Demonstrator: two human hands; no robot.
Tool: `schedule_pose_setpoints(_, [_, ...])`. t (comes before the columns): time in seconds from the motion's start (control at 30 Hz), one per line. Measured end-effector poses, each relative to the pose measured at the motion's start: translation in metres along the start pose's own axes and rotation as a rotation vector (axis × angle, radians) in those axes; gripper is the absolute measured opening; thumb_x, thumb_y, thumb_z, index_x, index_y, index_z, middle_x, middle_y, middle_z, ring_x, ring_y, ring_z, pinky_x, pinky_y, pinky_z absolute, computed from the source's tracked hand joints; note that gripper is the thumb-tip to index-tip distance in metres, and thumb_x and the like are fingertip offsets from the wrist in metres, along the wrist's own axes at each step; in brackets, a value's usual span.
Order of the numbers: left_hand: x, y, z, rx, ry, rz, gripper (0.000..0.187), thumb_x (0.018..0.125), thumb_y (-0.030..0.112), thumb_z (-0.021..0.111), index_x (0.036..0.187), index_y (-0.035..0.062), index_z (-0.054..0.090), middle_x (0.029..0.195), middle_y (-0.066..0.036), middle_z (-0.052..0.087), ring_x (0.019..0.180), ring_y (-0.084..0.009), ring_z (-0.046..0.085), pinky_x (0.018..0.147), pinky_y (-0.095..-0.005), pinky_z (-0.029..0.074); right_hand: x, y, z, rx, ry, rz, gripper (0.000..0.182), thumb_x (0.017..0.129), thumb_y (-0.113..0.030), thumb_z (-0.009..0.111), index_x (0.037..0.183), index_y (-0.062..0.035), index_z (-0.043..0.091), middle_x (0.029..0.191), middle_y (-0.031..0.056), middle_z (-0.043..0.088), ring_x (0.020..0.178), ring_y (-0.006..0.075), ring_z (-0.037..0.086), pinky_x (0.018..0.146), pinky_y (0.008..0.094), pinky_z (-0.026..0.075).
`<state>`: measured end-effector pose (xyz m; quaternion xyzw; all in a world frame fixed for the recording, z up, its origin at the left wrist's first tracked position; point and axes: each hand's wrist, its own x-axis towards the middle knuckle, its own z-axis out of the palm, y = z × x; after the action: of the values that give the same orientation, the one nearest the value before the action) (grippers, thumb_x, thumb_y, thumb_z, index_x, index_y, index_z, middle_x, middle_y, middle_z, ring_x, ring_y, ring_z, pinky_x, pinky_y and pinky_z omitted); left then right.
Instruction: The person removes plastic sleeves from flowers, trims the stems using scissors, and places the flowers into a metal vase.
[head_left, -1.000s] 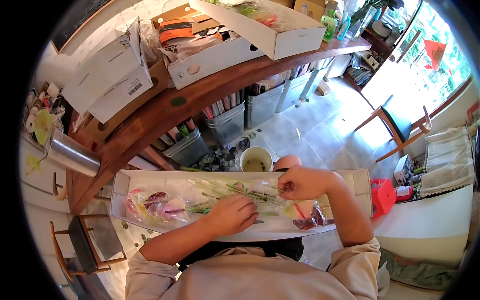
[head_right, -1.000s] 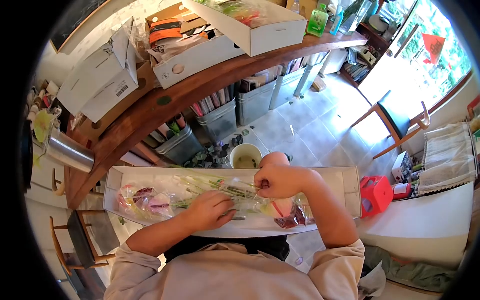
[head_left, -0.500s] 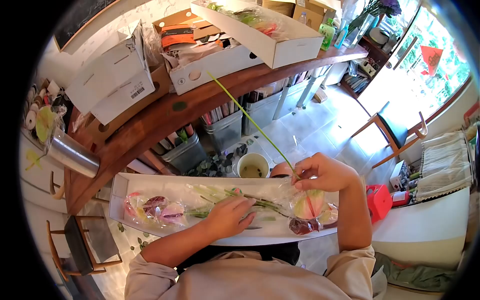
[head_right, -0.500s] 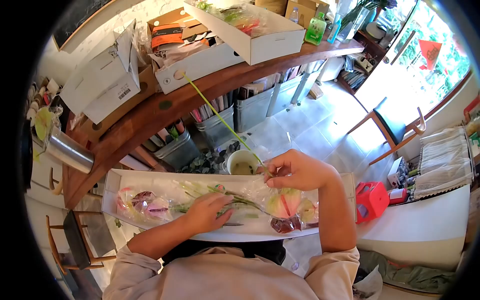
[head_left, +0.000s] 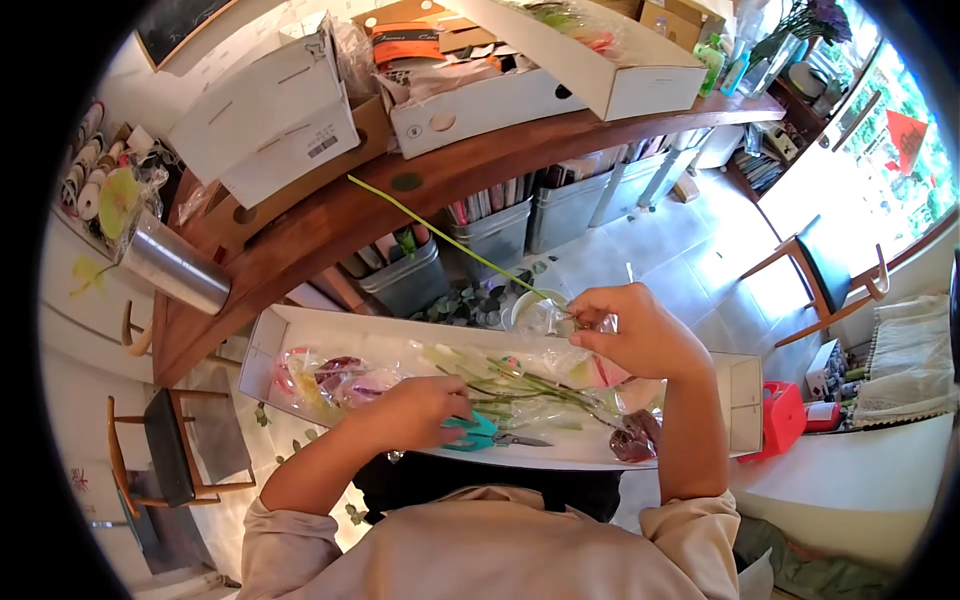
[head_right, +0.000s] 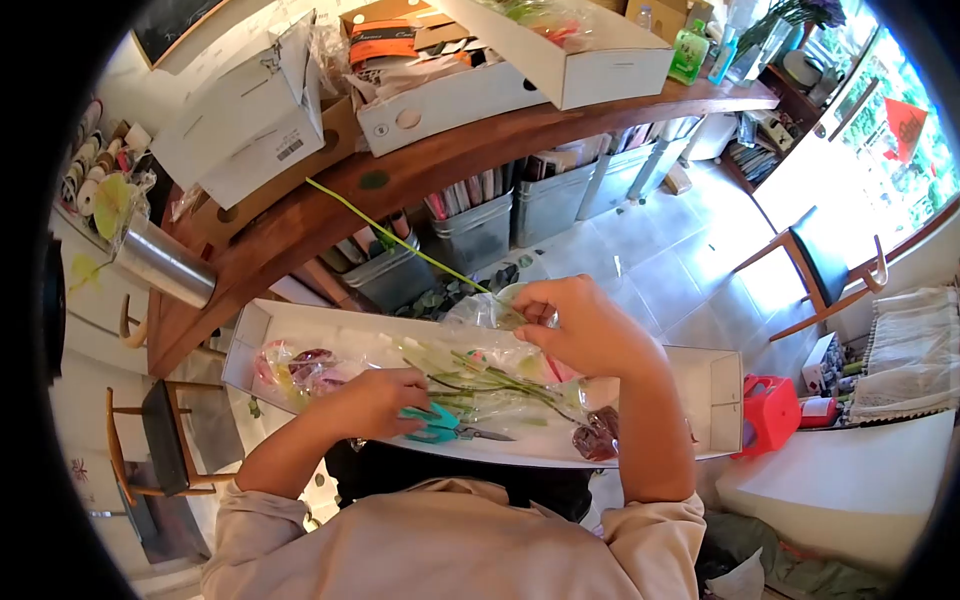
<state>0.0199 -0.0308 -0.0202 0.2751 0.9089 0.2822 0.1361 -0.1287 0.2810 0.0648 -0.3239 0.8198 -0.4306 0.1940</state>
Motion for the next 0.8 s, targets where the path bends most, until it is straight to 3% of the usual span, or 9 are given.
schedule_pose_setpoints(0.1, [0.002,0.010,0.010,0.161,0.151,0.158,0.034,0.075,0.023,0.086,0.100,0.0061,0.070,0.108,-0.012,0.066,0.097,-0.0330,0.068,0.081,-0.0433,0.057,0.008,0.012,0.016,0.113,0.042,-0.019,0.021,0.088,-0.008,0.079,0.105,0.0031,0.073,0.089,0.0089,0.074,0.083,0.0154,0.068,0.081,0.0321,0.054])
schedule_pose_setpoints(0.2, [-0.001,0.007,0.028,0.333,-0.024,0.083,0.034,0.072,0.025,0.085,0.093,0.0050,0.067,0.101,-0.010,0.064,0.094,-0.0313,0.067,0.078,-0.0430,0.057,0.010,0.031,0.035,0.272,0.078,-0.010,0.022,0.092,-0.018,0.079,0.106,-0.0011,0.075,0.087,0.0034,0.075,0.082,0.0120,0.067,0.079,0.0307,0.054])
schedule_pose_setpoints(0.4, [0.000,-0.001,0.042,0.532,-0.033,0.184,0.031,0.071,0.029,0.083,0.088,0.0082,0.068,0.087,-0.007,0.064,0.086,-0.0304,0.068,0.075,-0.0423,0.056,0.002,0.035,0.036,0.575,0.036,0.089,0.022,0.100,-0.025,0.072,0.099,-0.0041,0.078,0.082,-0.0036,0.073,0.079,0.0059,0.063,0.073,0.0249,0.049])
schedule_pose_setpoints(0.5, [0.001,-0.001,0.025,0.333,-0.008,0.109,0.032,0.069,0.029,0.084,0.090,0.0090,0.070,0.085,-0.009,0.068,0.082,-0.0303,0.069,0.074,-0.0417,0.057,0.000,0.032,0.034,0.658,0.065,0.007,0.023,0.103,-0.023,0.069,0.098,-0.0032,0.078,0.081,-0.0038,0.072,0.077,0.0047,0.062,0.071,0.0242,0.048])
schedule_pose_setpoints(0.6, [-0.004,0.003,0.008,0.158,0.057,0.002,0.036,0.072,0.028,0.083,0.100,0.0073,0.074,0.093,-0.011,0.074,0.089,-0.0337,0.071,0.080,-0.0417,0.057,-0.007,0.030,0.031,0.719,0.042,-0.014,0.024,0.105,-0.022,0.066,0.105,-0.0006,0.076,0.082,-0.0013,0.072,0.077,0.0062,0.063,0.072,0.0245,0.049])
schedule_pose_setpoints(0.7, [-0.011,0.003,-0.011,0.036,0.151,-0.060,0.044,0.067,0.027,0.089,0.105,0.0081,0.074,0.094,-0.011,0.075,0.085,-0.0306,0.072,0.076,-0.0390,0.056,-0.009,0.033,0.028,0.831,-0.002,-0.067,0.025,0.106,-0.020,0.064,0.112,0.0030,0.073,0.083,0.0024,0.071,0.079,0.0093,0.064,0.075,0.0255,0.050])
schedule_pose_setpoints(0.8, [-0.025,-0.001,-0.024,-0.300,0.259,-0.118,0.042,0.066,0.019,0.093,0.100,0.0074,0.072,0.088,-0.008,0.072,0.074,-0.0237,0.069,0.069,-0.0349,0.054,-0.010,0.034,0.027,0.900,-0.032,-0.094,0.026,0.106,-0.017,0.064,0.116,0.0053,0.071,0.084,0.0043,0.070,0.080,0.0114,0.065,0.076,0.0265,0.050])
